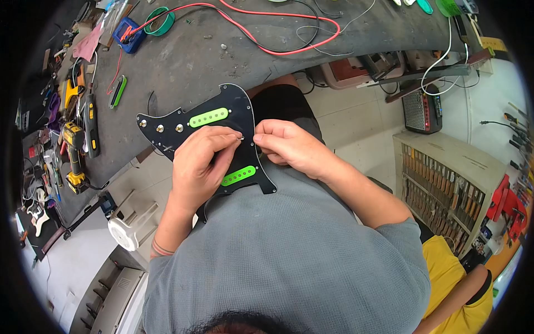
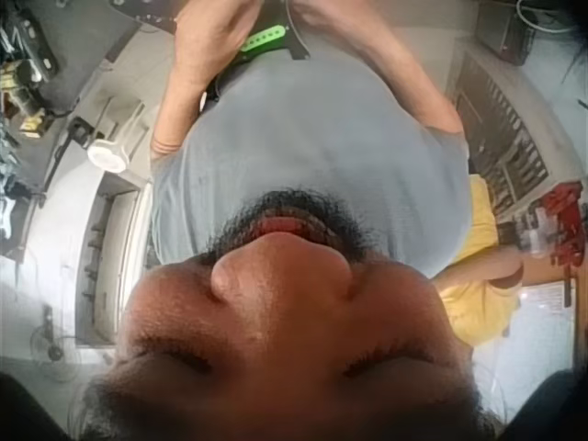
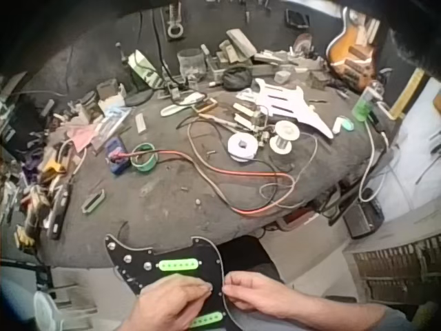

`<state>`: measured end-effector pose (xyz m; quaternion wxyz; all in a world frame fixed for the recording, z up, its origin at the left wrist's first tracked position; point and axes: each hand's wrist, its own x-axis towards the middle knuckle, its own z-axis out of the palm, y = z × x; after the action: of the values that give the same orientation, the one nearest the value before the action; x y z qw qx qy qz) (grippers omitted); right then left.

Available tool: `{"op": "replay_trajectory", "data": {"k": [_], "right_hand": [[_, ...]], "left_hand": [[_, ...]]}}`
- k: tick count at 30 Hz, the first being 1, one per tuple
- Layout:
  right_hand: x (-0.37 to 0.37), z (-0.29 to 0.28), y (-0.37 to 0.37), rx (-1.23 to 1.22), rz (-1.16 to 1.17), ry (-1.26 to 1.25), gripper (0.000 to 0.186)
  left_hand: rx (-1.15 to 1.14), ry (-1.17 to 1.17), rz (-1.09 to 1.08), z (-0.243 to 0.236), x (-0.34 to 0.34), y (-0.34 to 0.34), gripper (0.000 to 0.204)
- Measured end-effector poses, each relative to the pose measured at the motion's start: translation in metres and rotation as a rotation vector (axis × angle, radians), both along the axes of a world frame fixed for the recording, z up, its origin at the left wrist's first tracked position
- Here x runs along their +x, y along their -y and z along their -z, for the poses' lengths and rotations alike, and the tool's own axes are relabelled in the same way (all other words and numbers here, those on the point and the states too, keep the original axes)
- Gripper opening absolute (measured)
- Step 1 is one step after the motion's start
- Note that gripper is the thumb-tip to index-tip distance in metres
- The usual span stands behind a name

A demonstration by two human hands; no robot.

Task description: The person attaches electronic components to a guitar pickguard, uses a drill to secure screws into the green pickup covers, brushes away dust, and manages wires on the underside of the assembly.

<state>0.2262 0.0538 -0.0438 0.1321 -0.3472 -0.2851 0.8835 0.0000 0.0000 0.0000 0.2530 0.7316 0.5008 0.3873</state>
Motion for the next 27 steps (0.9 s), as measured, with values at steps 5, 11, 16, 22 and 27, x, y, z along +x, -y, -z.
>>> {"op": "replay_trajectory", "data": {"k": [5,11,16,22,27], "right_hand": [[0.001,0.003,-0.003,0.015,-0.040,-0.019,0.013],[0.001,0.025,-0.008,-0.089,0.026,-0.152,0.013],[-0.005,0.041,-0.007,-0.150,0.019,-0.217,0.021],[-0.013,0.055,-0.004,-0.143,0.010,-0.323,0.030],[-0.019,0.058,-0.004,-0.125,-0.008,-0.297,0.029]], "left_hand": [[0.066,-0.109,0.027,-0.001,0.004,-0.002,0.023],[0.110,-0.229,0.067,-0.001,0.004,-0.003,0.025],[0.113,-0.326,0.053,-0.007,0.007,-0.002,0.029],[0.077,-0.404,0.071,-0.014,0.003,0.000,0.034],[0.077,-0.477,0.088,-0.014,0.001,0.001,0.037]]}}
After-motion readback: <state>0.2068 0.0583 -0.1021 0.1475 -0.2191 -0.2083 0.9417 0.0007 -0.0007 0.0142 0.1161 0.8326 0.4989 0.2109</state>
